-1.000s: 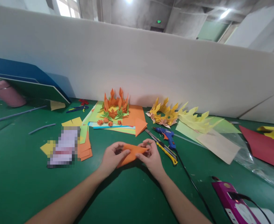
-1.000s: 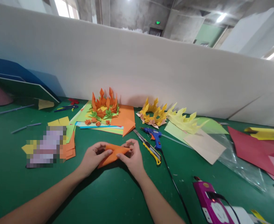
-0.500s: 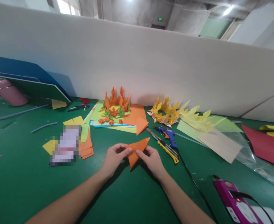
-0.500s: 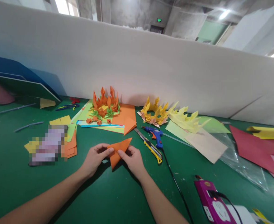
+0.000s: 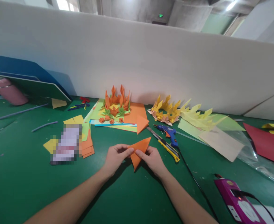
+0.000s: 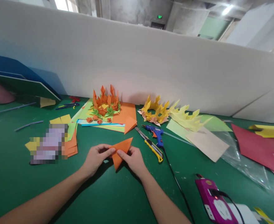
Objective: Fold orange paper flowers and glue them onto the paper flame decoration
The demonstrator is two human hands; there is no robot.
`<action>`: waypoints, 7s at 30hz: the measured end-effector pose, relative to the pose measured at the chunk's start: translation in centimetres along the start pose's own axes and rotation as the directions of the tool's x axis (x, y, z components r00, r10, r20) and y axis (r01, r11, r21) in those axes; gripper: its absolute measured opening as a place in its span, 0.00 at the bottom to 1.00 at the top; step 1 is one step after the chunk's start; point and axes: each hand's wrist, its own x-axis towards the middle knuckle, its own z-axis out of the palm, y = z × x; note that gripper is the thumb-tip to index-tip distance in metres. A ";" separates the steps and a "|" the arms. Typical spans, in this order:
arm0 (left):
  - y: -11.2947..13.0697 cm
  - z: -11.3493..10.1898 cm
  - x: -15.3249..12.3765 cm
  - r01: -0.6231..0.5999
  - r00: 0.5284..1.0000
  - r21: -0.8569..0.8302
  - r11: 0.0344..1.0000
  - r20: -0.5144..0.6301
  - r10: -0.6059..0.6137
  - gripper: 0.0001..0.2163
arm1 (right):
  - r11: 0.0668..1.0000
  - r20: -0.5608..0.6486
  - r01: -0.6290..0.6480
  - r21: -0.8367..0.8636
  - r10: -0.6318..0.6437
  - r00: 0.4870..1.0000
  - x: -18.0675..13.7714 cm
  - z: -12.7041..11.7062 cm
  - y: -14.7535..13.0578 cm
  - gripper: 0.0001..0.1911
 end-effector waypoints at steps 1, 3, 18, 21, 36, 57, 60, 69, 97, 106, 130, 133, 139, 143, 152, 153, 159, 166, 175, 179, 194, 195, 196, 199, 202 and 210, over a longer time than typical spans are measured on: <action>0.0 0.0 0.0 -0.005 1.000 0.006 1.000 -0.002 0.005 0.13 | 1.000 0.001 0.001 0.004 -0.001 1.000 0.0 0.0 0.0 0.17; 0.0 0.0 0.1 -0.010 1.000 0.008 1.000 -0.010 0.010 0.12 | 1.000 0.007 0.002 0.013 -0.002 1.000 0.0 0.0 0.0 0.17; 0.1 0.0 0.0 -0.003 1.000 -0.008 1.000 -0.018 0.003 0.12 | 1.000 0.010 -0.007 0.002 0.007 1.000 0.1 0.0 -0.1 0.17; -0.1 -0.1 0.0 -0.012 1.000 0.001 1.000 -0.006 0.012 0.12 | 1.000 0.008 -0.010 -0.015 0.010 1.000 0.0 0.0 -0.2 0.16; -0.4 0.0 0.0 -0.073 0.997 -0.011 0.997 0.038 0.073 0.16 | 0.994 -0.024 0.000 -0.112 -0.003 1.000 0.1 0.1 -0.3 0.18; -1.4 0.1 0.2 -0.182 0.982 0.070 0.981 -0.047 0.185 0.12 | 0.893 -0.024 0.133 -0.431 -0.159 0.987 -0.1 0.9 0.1 0.17; -1.9 -0.1 0.2 -0.269 0.956 0.238 0.933 -0.048 0.288 0.09 | 0.814 0.000 0.179 -0.553 -0.215 0.977 -0.5 1.3 0.4 0.17; -1.5 -0.8 -0.2 -0.439 0.880 0.584 0.683 0.125 0.458 0.04 | 0.926 0.049 0.089 -0.367 -0.076 0.996 -1.1 1.7 -0.2 0.24; -0.8 -1.3 0.4 -0.403 0.913 0.561 0.723 0.188 0.363 0.06 | 0.983 -0.060 0.094 -0.156 -0.104 0.993 -0.3 0.7 -0.5 0.25; -0.3 -1.0 0.5 -0.179 0.965 0.263 0.948 0.233 0.118 0.24 | 0.973 -0.193 0.153 -0.172 -0.186 0.963 -0.3 0.6 -0.7 0.24; -0.8 -2.2 2.7 -0.520 0.824 0.073 0.851 -0.221 0.522 0.13 | 0.905 -0.510 0.366 -0.216 -0.425 0.748 0.4 -1.0 -0.8 0.19; -1.2 -1.9 2.4 -0.520 0.850 0.079 0.851 -0.052 0.524 0.10 | 0.906 -0.430 0.352 -0.236 -0.422 0.798 0.1 -0.5 -0.7 0.18; -2.0 -1.5 2.0 -0.531 0.842 0.165 0.831 0.214 0.495 0.13 | 0.910 -0.344 0.335 -0.244 -0.405 0.847 0.1 -0.3 -0.2 0.15; -2.0 -1.8 2.1 -0.536 0.844 0.276 0.798 0.181 0.504 0.11 | 0.912 -0.289 0.325 -0.248 -0.390 0.874 0.3 -0.6 0.1 0.16; -1.6 -1.8 2.1 -0.478 0.878 0.249 0.842 0.135 0.458 0.15 | 0.890 -0.147 0.324 -0.321 -0.385 0.911 0.3 -0.7 0.1 0.16; -1.6 -1.8 2.1 -0.477 0.879 0.260 0.840 0.139 0.456 0.13 | 0.872 -0.112 0.327 -0.363 -0.390 0.914 0.3 -0.7 0.1 0.15; -2.0 -2.0 2.4 -0.578 0.812 0.371 0.727 0.171 0.558 0.16 | 0.718 0.013 0.435 -0.544 -0.511 0.859 0.2 -0.6 0.0 0.02; -2.0 -2.3 2.3 -0.661 0.677 0.624 0.417 0.258 0.689 0.09 | 0.746 -0.017 0.397 -0.535 -0.480 0.877 0.2 -0.7 0.0 0.05; -1.1 -2.5 1.5 -0.795 0.490 0.565 0.223 0.379 0.785 0.03 | 0.558 -0.024 0.470 -0.684 -0.661 0.750 0.5 -1.5 0.3 0.06; -1.0 -2.5 1.4 -0.790 0.494 0.554 0.263 0.322 0.807 0.04 | 0.527 -0.003 0.476 -0.704 -0.673 0.740 0.3 -1.4 0.1 0.09; -2.0 -2.4 1.3 -0.674 0.713 0.524 0.520 0.280 0.643 0.19 | 0.713 -0.117 0.427 -0.557 -0.576 0.809 -0.4 -1.1 -0.1 0.08; -2.1 -2.4 1.3 -0.690 0.703 0.508 0.516 0.297 0.646 0.17 | 0.733 -0.145 0.413 -0.540 -0.565 0.813 -0.4 -1.0 0.0 0.09; -2.1 -2.3 1.3 -0.706 0.688 0.494 0.507 0.311 0.655 0.15 | 0.752 -0.176 0.405 -0.520 -0.559 0.810 -0.4 -1.0 0.1 0.10; -2.0 -2.2 1.2 -0.716 0.678 0.472 0.514 0.298 0.672 0.14 | 0.770 -0.254 0.415 -0.484 -0.578 0.776 -0.3 -1.1 0.2 0.19; -1.7 -2.3 1.3 -0.689 0.704 0.456 0.564 0.233 0.671 0.14 | 0.701 -0.189 0.458 -0.547 -0.637 0.748 -0.4 -1.2 0.0 0.14; -1.5 -2.1 1.8 -0.556 0.829 0.298 0.776 0.137 0.542 0.05 | 0.743 -0.119 0.437 -0.507 -0.562 0.819 -0.5 -0.7 -0.5 0.04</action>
